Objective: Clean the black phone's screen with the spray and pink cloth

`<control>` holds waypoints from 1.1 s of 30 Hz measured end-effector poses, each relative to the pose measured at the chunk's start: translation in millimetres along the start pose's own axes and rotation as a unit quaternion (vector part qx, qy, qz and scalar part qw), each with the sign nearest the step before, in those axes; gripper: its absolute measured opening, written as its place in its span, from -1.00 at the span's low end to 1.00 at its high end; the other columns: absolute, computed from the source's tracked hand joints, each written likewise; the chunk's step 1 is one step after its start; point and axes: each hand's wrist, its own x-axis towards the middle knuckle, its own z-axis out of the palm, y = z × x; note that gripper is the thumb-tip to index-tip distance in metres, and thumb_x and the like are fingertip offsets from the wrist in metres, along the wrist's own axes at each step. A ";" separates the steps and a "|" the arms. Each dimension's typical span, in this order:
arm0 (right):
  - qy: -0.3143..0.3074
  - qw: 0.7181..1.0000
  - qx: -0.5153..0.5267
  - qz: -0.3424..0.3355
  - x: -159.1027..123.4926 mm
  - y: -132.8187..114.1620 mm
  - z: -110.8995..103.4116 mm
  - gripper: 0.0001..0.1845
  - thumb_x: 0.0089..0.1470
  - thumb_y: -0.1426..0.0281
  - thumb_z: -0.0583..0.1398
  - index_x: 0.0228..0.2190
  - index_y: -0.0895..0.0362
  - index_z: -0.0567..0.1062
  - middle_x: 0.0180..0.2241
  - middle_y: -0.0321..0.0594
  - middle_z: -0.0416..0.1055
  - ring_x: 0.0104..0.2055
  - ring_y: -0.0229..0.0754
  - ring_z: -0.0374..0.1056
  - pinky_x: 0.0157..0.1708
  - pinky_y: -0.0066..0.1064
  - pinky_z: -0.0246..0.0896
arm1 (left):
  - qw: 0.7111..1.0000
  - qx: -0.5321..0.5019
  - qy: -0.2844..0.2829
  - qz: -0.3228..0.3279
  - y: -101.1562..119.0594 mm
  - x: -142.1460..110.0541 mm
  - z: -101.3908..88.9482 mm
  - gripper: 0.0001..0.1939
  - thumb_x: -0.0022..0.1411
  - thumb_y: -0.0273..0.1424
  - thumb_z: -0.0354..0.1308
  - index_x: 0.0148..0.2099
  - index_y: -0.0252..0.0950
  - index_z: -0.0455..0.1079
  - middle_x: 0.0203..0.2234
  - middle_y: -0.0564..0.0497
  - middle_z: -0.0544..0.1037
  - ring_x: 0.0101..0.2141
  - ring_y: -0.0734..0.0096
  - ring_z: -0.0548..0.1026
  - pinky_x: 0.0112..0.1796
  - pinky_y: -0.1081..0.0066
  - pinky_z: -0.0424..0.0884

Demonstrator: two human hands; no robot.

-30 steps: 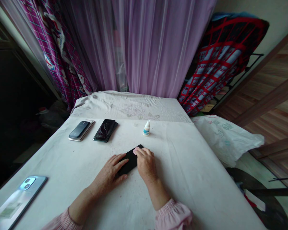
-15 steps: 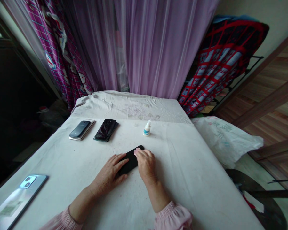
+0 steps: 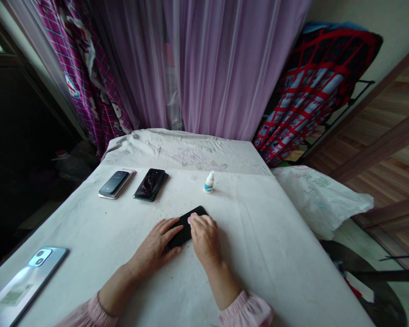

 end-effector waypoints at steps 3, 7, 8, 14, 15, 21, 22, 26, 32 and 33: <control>-0.008 1.000 0.005 -0.001 -0.8 -1.5 -0.6 -0.68 0.26 0.48 0.03 -0.14 0.06 0.55 -0.10 -0.22 0.54 -0.09 -0.12 0.38 -0.07 -0.27 0.27 | 1.000 0.000 -0.004 -0.003 1.0 0.3 -0.9 -0.47 0.25 -0.19 0.16 0.21 -0.24 0.25 0.18 -0.24 0.32 0.16 0.01 0.30 0.13 -0.09 0.21; 0.004 1.000 -0.018 0.021 11.0 11.2 4.1 -0.66 0.26 0.50 0.01 -0.20 0.07 0.57 -0.14 -0.21 0.56 -0.14 -0.11 0.39 -0.09 -0.26 0.26 | 1.000 0.002 -0.012 -0.006 2.1 0.6 -2.8 -0.48 0.25 -0.22 0.15 0.22 -0.24 0.24 0.18 -0.25 0.31 0.16 0.01 0.30 0.13 -0.10 0.20; 0.009 0.999 -0.025 0.026 14.4 15.0 5.4 -0.65 0.25 0.51 0.00 -0.21 0.08 0.57 -0.16 -0.21 0.56 -0.15 -0.10 0.39 -0.10 -0.26 0.26 | 1.000 0.003 -0.015 -0.006 2.3 0.7 -3.2 -0.48 0.25 -0.22 0.15 0.22 -0.23 0.24 0.18 -0.25 0.31 0.16 0.01 0.30 0.13 -0.11 0.20; 0.013 0.999 -0.041 0.031 18.4 22.6 6.6 -0.65 0.22 0.53 0.01 -0.21 0.11 0.57 -0.18 -0.17 0.57 -0.15 -0.10 0.39 -0.09 -0.27 0.25 | 1.000 0.001 -0.021 -0.015 3.3 1.7 -4.0 -0.47 0.23 -0.27 0.16 0.21 -0.26 0.25 0.18 -0.26 0.31 0.16 0.00 0.30 0.13 -0.11 0.21; 0.010 0.999 -0.042 0.028 15.9 21.6 5.3 -0.66 0.22 0.53 0.01 -0.21 0.11 0.57 -0.17 -0.16 0.56 -0.15 -0.10 0.39 -0.09 -0.27 0.24 | 1.000 0.000 -0.022 -0.016 3.5 1.6 -3.9 -0.47 0.22 -0.29 0.17 0.21 -0.26 0.25 0.18 -0.26 0.31 0.16 0.00 0.30 0.13 -0.10 0.21; -0.021 0.998 -0.053 0.012 -2.3 17.0 -6.6 -0.69 0.24 0.50 0.02 -0.18 0.11 0.55 -0.11 -0.16 0.54 -0.10 -0.12 0.38 -0.08 -0.29 0.22 | 0.999 0.018 -0.006 -0.042 5.6 -0.3 -1.8 -0.43 0.13 -0.44 0.16 0.20 -0.26 0.23 0.23 -0.21 0.25 0.21 0.01 0.20 0.18 -0.09 0.13; -0.025 0.998 -0.052 0.013 -3.2 17.2 -7.4 -0.69 0.25 0.50 0.02 -0.18 0.10 0.55 -0.11 -0.16 0.54 -0.09 -0.12 0.38 -0.07 -0.29 0.22 | 0.999 0.024 -0.005 -0.046 5.9 0.0 -1.4 -0.43 0.14 -0.42 0.15 0.21 -0.28 0.22 0.24 -0.22 0.23 0.22 0.02 0.19 0.19 -0.08 0.11; -0.023 0.998 -0.050 0.022 4.3 20.1 -3.9 -0.68 0.24 0.51 0.02 -0.19 0.11 0.55 -0.12 -0.17 0.55 -0.09 -0.12 0.38 -0.07 -0.29 0.21 | 0.996 0.054 -0.031 -0.061 6.6 4.8 -0.4 -0.41 0.28 -0.23 0.09 0.28 -0.31 0.12 0.23 -0.22 0.26 0.22 0.05 0.21 0.21 -0.07 0.05; -0.014 0.998 -0.060 0.032 16.2 23.2 -0.4 -0.67 0.22 0.53 0.01 -0.22 0.13 0.57 -0.17 -0.15 0.56 -0.15 -0.11 0.38 -0.10 -0.29 0.23 | 0.992 0.085 -0.055 -0.078 11.2 12.0 -3.6 -0.41 0.30 -0.20 0.06 0.29 -0.33 0.13 0.24 -0.21 0.26 0.22 0.06 0.21 0.21 -0.05 0.06; -0.016 0.998 -0.062 0.029 13.6 22.6 -2.4 -0.68 0.22 0.53 0.02 -0.21 0.14 0.56 -0.16 -0.15 0.56 -0.15 -0.11 0.38 -0.10 -0.29 0.23 | 0.991 0.089 -0.056 -0.081 12.6 12.6 -4.5 -0.41 0.29 -0.22 0.07 0.29 -0.34 0.13 0.24 -0.21 0.26 0.22 0.06 0.21 0.21 -0.04 0.06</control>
